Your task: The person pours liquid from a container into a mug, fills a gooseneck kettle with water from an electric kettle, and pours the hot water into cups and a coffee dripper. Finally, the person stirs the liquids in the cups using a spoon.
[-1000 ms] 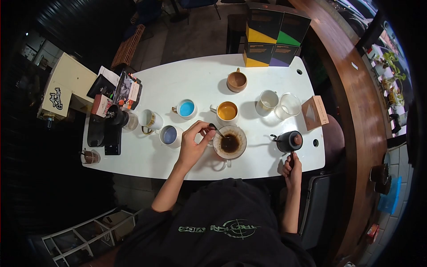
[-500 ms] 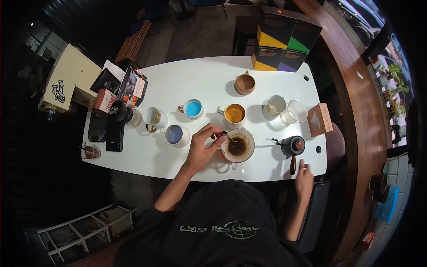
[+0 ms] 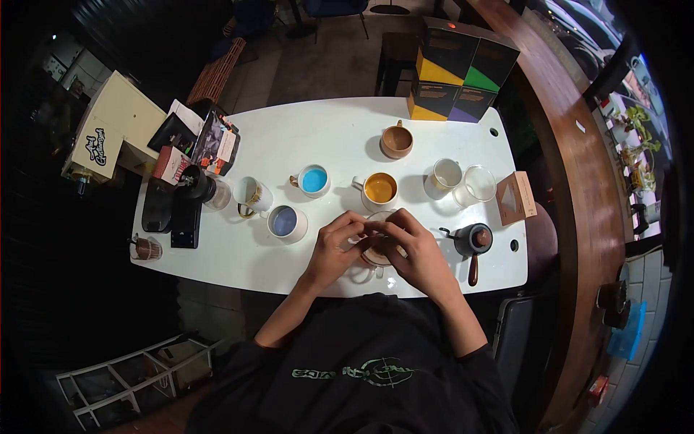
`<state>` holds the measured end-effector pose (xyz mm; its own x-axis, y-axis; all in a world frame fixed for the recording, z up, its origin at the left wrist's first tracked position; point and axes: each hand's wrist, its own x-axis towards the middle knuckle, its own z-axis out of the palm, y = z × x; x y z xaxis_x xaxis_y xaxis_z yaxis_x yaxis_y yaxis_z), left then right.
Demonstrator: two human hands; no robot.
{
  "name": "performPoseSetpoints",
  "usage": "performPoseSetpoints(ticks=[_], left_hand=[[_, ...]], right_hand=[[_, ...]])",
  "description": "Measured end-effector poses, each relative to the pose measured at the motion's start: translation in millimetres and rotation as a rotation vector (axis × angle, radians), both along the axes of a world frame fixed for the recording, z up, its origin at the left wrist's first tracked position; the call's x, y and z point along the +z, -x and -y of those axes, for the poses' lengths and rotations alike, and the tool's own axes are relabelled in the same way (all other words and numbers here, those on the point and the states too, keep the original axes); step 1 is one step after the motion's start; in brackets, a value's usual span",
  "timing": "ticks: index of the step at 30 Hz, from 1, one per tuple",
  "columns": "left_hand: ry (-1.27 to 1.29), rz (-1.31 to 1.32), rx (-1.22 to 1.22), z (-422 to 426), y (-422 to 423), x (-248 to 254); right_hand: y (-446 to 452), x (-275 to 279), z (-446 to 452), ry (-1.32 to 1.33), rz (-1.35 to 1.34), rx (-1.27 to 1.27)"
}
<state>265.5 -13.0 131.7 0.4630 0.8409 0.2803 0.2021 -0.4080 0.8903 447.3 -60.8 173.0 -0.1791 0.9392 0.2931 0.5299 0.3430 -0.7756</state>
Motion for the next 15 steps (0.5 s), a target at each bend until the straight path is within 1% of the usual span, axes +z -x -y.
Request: performPoseSetpoints(ticks=[5,8,9,10,12,13,14,15], left_hand=[[0.051,0.047,-0.020,5,-2,-1],[0.051,0.071,-0.031,5,-2,-6],[0.003,0.030,-0.025,5,1,-8],[-0.045,-0.010,-0.018,5,3,-9],[-0.042,-0.023,0.012,5,7,2],[-0.039,-0.037,0.042,5,10,5],[-0.048,-0.097,0.021,3,17,-1],[-0.045,-0.098,0.021,5,18,-5]], right_hand=[[-2,-6,3,-0.104,0.060,-0.016],[-2,-5,3,-0.150,0.105,-0.025],[-3,-5,4,-0.164,0.114,-0.028],[-4,-5,4,-0.163,0.115,-0.028],[-10,-7,6,-0.077,0.110,-0.023],[-12,-6,8,-0.075,0.110,-0.022],[-14,-3,11,-0.041,0.104,-0.016],[-16,-2,13,-0.007,0.097,-0.011]])
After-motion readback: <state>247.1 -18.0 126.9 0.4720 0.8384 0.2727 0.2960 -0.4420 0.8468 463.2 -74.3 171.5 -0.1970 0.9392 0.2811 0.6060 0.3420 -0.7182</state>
